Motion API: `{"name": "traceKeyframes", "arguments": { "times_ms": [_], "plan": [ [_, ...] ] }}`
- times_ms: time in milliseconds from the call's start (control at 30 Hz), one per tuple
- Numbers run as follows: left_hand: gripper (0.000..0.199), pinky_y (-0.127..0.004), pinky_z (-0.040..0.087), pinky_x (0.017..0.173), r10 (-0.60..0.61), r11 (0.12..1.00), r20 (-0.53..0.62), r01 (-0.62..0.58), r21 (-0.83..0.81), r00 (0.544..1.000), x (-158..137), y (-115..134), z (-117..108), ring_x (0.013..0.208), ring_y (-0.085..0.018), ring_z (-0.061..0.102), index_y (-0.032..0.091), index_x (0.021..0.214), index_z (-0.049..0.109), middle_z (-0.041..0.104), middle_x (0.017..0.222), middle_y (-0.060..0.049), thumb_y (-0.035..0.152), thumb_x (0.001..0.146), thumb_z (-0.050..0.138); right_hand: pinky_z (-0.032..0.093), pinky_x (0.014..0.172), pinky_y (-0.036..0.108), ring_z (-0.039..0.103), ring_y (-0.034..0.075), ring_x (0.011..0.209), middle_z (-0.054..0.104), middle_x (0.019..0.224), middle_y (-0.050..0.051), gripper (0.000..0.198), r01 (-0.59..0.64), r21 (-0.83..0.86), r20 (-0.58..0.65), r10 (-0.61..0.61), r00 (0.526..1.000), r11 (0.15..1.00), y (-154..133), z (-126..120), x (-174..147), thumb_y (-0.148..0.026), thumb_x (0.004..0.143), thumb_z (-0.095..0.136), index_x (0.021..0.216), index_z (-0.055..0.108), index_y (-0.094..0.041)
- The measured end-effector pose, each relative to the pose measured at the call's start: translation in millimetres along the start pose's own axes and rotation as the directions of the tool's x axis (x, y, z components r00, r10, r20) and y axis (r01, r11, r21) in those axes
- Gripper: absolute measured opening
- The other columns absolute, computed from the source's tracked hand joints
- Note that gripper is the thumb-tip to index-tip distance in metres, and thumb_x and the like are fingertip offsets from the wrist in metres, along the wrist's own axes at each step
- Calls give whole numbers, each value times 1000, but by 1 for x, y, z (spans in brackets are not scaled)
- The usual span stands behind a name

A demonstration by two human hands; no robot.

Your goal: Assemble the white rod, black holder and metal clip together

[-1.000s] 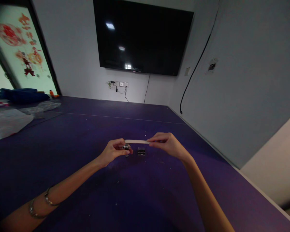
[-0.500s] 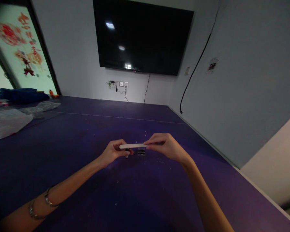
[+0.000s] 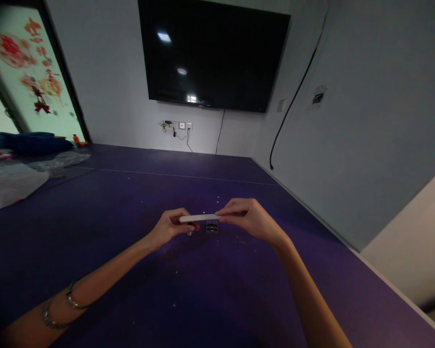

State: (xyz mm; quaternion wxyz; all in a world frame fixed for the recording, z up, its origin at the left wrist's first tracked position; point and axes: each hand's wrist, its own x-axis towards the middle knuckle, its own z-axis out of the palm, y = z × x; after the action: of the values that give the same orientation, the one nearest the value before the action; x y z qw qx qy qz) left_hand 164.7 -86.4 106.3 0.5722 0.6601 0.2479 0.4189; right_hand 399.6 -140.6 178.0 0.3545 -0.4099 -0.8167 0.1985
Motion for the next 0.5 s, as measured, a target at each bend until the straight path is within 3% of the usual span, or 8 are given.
{"name": "traceKeyframes", "arguments": {
  "times_ms": [500],
  "plan": [
    [20, -25, 47, 61, -18, 1000, 7, 18, -12, 1000, 0, -3, 0, 67, -13, 63, 13, 69, 57, 69, 74, -5, 19, 60, 74, 45, 61, 27, 60, 15, 72, 67, 83, 5, 21, -13, -18, 6, 13, 1000, 1000, 5, -2, 0, -38, 76, 63, 90, 73, -25]
  ]
}}
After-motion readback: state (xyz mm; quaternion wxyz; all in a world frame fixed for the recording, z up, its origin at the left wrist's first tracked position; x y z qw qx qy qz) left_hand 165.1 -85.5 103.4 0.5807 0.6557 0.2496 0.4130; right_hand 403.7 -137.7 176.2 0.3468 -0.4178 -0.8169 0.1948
